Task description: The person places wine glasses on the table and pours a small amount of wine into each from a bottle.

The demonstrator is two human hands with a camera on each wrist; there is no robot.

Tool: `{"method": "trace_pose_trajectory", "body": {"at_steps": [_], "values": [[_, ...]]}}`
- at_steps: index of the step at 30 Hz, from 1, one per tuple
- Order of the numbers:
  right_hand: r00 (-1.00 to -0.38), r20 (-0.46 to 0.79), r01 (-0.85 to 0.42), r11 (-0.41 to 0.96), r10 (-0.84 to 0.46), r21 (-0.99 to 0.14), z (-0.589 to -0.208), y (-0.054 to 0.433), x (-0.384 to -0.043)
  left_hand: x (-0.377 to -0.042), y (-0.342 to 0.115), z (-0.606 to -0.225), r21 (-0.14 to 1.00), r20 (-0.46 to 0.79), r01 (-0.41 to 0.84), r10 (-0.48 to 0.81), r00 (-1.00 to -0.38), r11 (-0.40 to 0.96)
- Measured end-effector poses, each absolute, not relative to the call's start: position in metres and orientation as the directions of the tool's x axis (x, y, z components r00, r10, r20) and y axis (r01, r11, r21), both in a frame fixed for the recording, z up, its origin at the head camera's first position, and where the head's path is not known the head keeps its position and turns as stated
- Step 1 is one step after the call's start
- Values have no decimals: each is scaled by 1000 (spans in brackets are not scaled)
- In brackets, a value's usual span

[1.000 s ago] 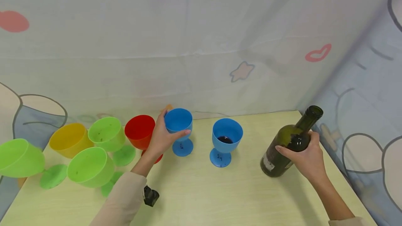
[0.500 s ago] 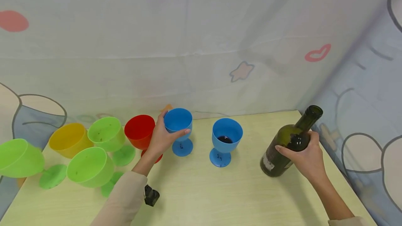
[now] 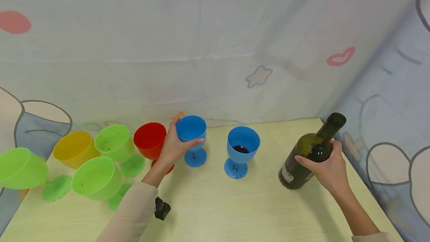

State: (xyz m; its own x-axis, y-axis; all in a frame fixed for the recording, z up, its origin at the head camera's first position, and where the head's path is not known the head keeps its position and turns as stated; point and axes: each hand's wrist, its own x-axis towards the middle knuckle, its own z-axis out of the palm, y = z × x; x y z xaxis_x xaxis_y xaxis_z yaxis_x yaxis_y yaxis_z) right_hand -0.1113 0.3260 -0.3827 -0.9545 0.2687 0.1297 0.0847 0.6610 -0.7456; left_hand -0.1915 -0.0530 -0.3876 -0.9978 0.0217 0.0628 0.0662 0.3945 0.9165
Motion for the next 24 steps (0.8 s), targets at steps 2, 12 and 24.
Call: {"method": "trace_pose_trajectory", "body": {"at_steps": [2, 12, 24], "values": [[-954, 131, 85, 662, 270, -745, -383, 326, -111, -191, -53, -387, 917, 66, 69, 23, -998, 392], [-953, 142, 73, 656, 269, -751, -384, 323, -111, -182, -55, -383, 917, 70, 75, 28, -997, 393], [-959, 168, 30, 669, 229, -743, -382, 312, -104, -160, -55, -381, 904, 64, 99, 96, -993, 417]]}}
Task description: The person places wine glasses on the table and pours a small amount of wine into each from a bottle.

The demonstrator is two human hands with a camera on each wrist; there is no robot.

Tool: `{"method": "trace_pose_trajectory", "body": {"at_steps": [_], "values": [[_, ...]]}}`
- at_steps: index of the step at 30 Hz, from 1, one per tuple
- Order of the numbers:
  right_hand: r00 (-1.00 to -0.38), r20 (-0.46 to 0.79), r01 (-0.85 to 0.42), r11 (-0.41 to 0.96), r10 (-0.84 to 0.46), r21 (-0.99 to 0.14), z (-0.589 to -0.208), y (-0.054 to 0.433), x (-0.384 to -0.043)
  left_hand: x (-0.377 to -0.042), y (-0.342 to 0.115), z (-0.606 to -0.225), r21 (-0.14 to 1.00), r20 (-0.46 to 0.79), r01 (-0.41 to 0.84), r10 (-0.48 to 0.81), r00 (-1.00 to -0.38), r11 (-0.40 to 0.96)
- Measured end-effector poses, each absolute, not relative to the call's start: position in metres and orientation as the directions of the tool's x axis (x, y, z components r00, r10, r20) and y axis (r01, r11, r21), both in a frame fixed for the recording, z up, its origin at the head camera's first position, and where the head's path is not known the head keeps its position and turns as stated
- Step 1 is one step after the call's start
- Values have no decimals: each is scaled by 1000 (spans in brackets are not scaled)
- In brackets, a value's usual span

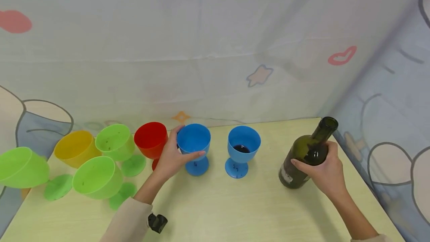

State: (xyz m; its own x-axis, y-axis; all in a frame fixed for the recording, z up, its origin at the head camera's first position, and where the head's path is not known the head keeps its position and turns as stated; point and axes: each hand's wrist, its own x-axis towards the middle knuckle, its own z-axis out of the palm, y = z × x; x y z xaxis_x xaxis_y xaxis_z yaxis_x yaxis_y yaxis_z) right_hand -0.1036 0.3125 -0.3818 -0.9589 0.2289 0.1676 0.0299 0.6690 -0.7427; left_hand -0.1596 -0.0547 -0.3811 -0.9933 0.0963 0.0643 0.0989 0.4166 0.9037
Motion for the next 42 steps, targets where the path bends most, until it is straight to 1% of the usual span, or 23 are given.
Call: {"method": "trace_pose_trajectory", "body": {"at_steps": [4, 18, 37, 42], "values": [[-959, 175, 27, 685, 224, -728, -382, 310, -101, -153, -56, -381, 906, 43, 87, 115, -992, 415], [-955, 238, -43, 710, 177, -703, -386, 296, -94, -137, -57, -383, 907, 62, 124, 163, -985, 402], [-953, 262, -70, 727, 153, -683, -385, 288, -94, -120, -57, -378, 907, 37, 124, 217, -975, 402], [-944, 306, -121, 736, 122, -666, -387, 283, -95, -117, -56, -376, 907, 43, 142, 249, -968, 396]]}}
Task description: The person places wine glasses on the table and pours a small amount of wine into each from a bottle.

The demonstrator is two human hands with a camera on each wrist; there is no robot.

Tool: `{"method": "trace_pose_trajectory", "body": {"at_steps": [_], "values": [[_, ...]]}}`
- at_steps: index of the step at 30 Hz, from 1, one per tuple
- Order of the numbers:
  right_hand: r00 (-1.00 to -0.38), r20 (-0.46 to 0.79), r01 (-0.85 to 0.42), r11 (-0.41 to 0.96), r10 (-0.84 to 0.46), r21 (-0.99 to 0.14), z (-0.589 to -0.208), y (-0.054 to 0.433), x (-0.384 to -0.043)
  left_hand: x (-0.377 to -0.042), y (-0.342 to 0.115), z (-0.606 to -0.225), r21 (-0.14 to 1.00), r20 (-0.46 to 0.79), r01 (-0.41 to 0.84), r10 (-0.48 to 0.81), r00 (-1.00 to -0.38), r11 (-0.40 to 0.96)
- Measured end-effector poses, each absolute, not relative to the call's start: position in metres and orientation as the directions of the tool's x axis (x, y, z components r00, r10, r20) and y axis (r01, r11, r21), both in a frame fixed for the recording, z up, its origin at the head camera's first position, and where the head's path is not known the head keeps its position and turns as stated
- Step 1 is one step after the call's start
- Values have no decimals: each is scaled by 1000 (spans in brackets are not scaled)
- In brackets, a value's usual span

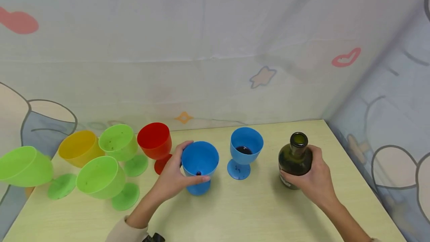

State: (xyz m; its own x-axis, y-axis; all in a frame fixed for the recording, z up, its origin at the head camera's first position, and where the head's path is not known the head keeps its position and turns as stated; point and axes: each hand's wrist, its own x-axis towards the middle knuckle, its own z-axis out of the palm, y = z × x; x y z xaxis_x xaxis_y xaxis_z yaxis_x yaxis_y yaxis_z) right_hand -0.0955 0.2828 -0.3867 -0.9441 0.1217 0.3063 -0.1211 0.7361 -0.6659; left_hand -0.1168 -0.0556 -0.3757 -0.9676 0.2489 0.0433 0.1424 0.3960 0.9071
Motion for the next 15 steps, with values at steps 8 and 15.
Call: {"method": "trace_pose_trajectory", "body": {"at_steps": [8, 15], "values": [[-939, 333, -164, 738, 88, -655, -386, 276, -98, -115, -54, -376, 908, 15, 129, 277, -961, 398], [-935, 350, -192, 747, 57, -636, -385, 271, -99, -115, -54, -377, 904, 9, 127, 281, -960, 407]]}}
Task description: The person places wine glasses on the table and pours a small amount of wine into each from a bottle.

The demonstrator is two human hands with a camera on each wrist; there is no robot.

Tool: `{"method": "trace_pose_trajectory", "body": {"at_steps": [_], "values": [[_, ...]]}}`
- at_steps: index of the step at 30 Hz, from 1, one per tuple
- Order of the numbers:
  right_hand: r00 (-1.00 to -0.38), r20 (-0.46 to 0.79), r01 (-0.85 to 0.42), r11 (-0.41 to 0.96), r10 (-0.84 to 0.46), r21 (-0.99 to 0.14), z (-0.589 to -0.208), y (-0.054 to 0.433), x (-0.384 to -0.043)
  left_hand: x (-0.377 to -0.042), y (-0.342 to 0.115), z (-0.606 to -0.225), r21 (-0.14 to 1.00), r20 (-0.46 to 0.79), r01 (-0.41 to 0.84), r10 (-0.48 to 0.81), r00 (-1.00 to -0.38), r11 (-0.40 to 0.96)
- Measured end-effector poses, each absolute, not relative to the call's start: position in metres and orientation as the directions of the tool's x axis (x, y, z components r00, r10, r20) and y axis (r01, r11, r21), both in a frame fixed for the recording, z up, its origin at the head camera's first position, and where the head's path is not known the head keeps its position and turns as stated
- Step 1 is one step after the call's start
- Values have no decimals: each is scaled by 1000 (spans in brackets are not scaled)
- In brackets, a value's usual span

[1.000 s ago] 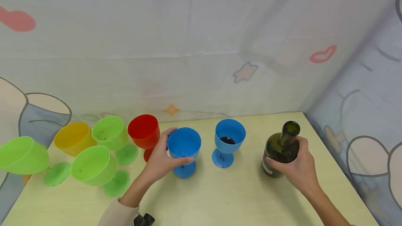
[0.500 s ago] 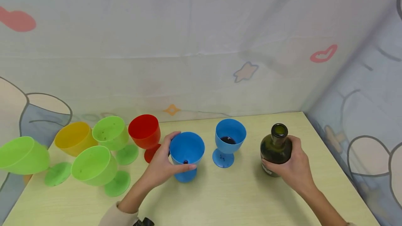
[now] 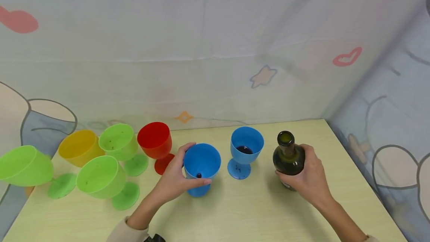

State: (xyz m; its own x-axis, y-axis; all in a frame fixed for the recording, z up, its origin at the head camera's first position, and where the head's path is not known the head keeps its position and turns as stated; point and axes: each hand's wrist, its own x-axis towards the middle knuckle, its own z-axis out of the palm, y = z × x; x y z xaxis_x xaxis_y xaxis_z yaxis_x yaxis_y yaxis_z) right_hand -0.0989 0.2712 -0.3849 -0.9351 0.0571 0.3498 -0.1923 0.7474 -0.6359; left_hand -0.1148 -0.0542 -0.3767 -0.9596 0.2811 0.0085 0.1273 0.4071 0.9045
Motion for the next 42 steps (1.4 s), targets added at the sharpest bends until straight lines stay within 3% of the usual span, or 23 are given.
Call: {"method": "trace_pose_trajectory", "body": {"at_steps": [5, 14, 21, 36, 42], "values": [[-902, 432, -262, 779, 13, -570, -381, 264, -100, -114, -55, -376, 906, 9, 127, 280, -960, 405], [-786, 604, -413, 838, -131, -357, -376, 260, -105, -113, -52, -371, 914, 8, 130, 303, -953, 384], [-759, 615, -439, 866, -214, -240, -372, 257, -106, -111, -51, -367, 916, 27, 154, 326, -945, 371], [-635, 665, -461, 884, -392, 80, -358, 251, -114, -109, -45, -356, 914, 29, 160, 333, -942, 374], [-601, 667, -473, 869, -440, 147, -354, 248, -115, -108, -41, -352, 908, 28, 161, 329, -944, 386]]}}
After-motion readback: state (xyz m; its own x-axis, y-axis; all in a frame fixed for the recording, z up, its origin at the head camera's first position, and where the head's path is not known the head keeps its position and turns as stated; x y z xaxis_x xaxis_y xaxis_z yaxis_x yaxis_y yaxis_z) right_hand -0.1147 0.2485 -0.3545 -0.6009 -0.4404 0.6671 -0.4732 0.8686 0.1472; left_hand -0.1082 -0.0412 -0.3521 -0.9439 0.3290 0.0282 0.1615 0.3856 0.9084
